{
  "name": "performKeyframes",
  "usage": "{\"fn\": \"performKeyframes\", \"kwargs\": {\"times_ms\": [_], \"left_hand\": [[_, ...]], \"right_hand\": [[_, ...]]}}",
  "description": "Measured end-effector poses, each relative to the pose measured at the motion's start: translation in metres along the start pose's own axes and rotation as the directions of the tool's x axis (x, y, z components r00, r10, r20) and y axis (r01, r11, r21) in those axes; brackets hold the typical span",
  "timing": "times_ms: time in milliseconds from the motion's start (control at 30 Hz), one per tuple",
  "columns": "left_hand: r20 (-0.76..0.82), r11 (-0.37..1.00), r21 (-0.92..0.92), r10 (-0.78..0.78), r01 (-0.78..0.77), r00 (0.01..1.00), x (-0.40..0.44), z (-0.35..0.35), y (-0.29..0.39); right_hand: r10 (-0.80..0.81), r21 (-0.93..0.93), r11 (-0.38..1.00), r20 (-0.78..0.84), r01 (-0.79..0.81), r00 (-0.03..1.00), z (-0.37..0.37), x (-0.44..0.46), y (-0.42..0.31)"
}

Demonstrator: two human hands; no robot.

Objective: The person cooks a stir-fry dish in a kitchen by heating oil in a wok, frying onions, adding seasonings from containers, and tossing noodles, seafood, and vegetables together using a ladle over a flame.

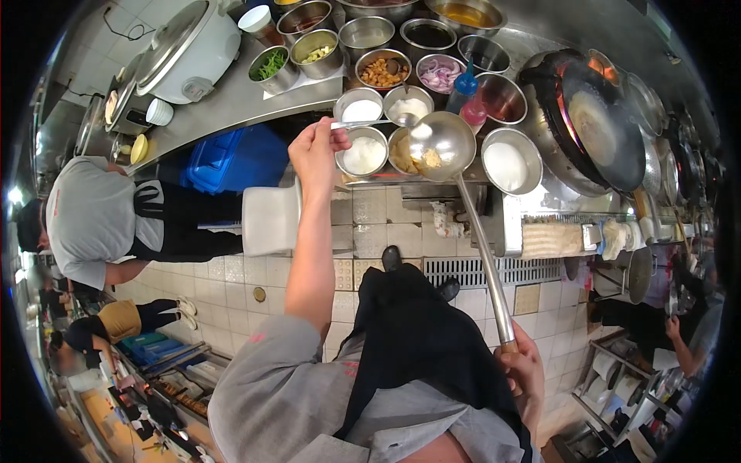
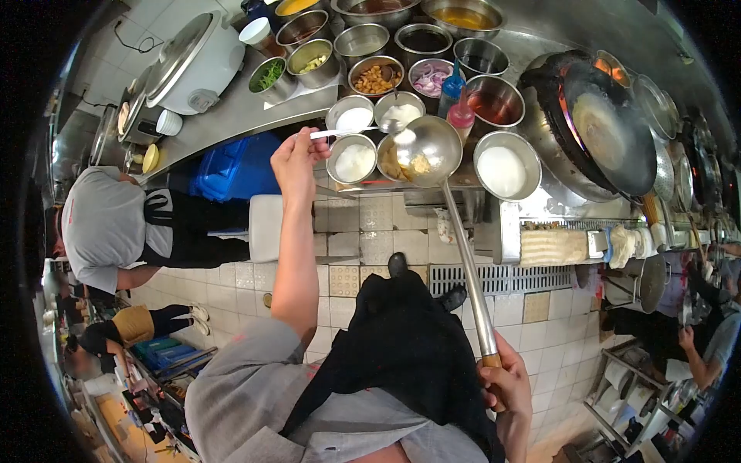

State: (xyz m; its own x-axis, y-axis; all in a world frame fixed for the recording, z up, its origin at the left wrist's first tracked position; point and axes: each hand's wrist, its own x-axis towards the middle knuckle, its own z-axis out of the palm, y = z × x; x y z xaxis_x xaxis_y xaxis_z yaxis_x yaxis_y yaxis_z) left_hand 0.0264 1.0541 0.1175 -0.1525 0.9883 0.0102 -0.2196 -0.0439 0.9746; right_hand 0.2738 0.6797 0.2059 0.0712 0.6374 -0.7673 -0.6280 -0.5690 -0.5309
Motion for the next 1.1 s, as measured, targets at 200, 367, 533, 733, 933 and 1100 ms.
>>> {"fn": "performKeyframes", "kwargs": {"times_ms": [200, 367, 533, 733, 933, 1100], "left_hand": [[-0.070, 0.858, 0.483, 0.237, -0.175, 0.969, -0.016, -0.032, -0.036], [0.012, 0.769, 0.603, 0.258, -0.213, 0.966, -0.026, -0.031, -0.070], [-0.145, 0.924, 0.383, 0.035, 0.024, 0.989, -0.012, -0.041, -0.090], [-0.282, 0.980, 0.086, -0.147, 0.177, 0.948, -0.001, -0.066, -0.090], [-0.200, 0.998, 0.009, -0.063, 0.066, 0.978, -0.012, -0.058, -0.026], [-0.267, 0.993, 0.052, 0.115, -0.104, 0.957, 0.004, -0.057, -0.010]], "right_hand": [[-0.013, -0.026, 1.000, 0.043, 0.014, 0.999, -0.001, 0.008, 0.004], [-0.016, -0.045, 0.999, 0.066, 0.019, 0.998, 0.004, 0.005, 0.000], [-0.025, -0.024, 0.999, 0.056, 0.027, 0.998, 0.003, 0.003, 0.001], [-0.029, -0.033, 0.999, 0.049, 0.031, 0.998, 0.002, 0.007, 0.001], [0.014, -0.018, 1.000, 0.077, -0.013, 0.997, 0.012, 0.012, -0.007], [0.039, 0.138, 0.989, 0.146, -0.059, 0.989, 0.008, 0.019, -0.007]]}}
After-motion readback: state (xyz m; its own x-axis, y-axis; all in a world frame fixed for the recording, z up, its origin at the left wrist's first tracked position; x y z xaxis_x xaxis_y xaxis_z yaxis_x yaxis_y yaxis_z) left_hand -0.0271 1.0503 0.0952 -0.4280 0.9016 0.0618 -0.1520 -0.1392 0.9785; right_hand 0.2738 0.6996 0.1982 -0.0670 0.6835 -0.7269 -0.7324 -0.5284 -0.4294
